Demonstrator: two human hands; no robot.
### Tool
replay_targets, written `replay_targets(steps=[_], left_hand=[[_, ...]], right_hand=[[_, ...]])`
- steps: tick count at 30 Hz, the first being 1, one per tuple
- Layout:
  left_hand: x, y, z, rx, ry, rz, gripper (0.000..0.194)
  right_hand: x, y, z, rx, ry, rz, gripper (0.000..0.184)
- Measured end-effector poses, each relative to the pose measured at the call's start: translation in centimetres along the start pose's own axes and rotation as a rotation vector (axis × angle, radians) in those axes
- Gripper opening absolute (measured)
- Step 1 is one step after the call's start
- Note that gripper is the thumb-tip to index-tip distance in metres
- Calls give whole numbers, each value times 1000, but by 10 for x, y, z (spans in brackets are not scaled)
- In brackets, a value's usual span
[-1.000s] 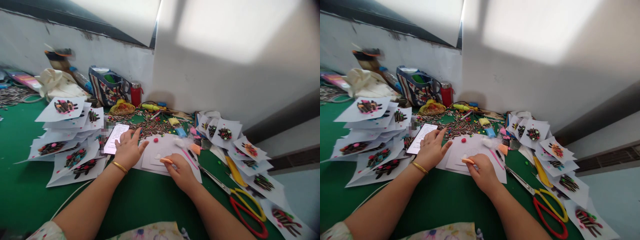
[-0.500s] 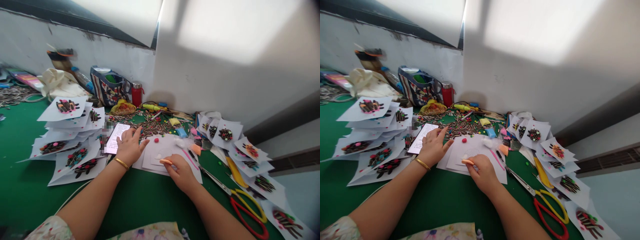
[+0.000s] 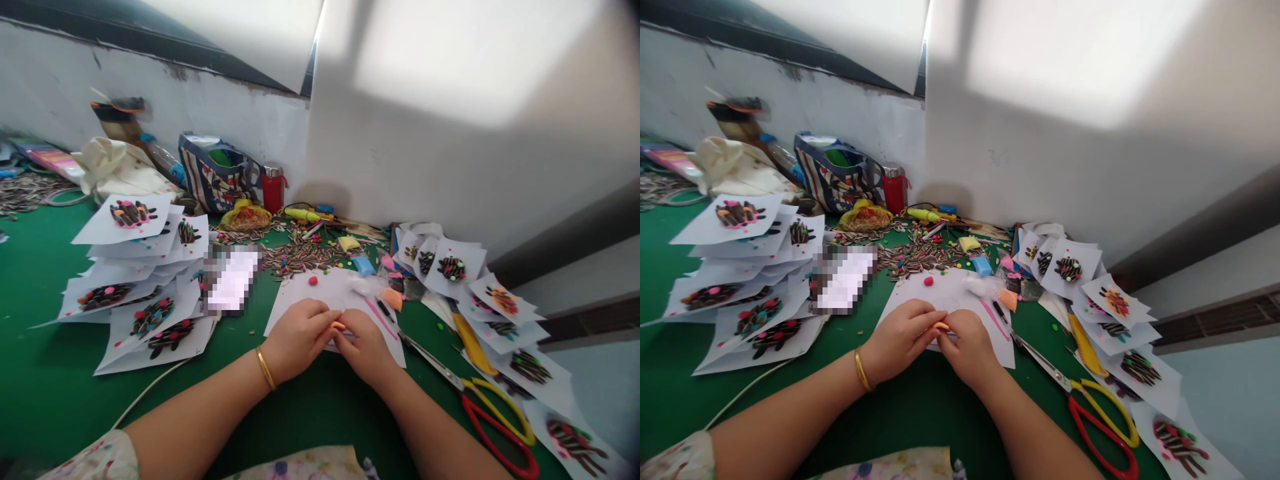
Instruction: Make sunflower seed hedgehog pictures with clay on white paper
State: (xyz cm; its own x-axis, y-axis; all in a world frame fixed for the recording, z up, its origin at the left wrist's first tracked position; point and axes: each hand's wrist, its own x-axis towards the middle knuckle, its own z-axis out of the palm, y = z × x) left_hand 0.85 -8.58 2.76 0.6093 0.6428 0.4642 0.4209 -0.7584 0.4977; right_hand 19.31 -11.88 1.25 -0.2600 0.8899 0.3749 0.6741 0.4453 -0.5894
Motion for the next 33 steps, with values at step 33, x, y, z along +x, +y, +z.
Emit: replay_targets(steps=[33], left_hand=[[-3,4,4,-253,157,-75,16]], right_hand=[[1,-11,-5,64,-37,-48,12]])
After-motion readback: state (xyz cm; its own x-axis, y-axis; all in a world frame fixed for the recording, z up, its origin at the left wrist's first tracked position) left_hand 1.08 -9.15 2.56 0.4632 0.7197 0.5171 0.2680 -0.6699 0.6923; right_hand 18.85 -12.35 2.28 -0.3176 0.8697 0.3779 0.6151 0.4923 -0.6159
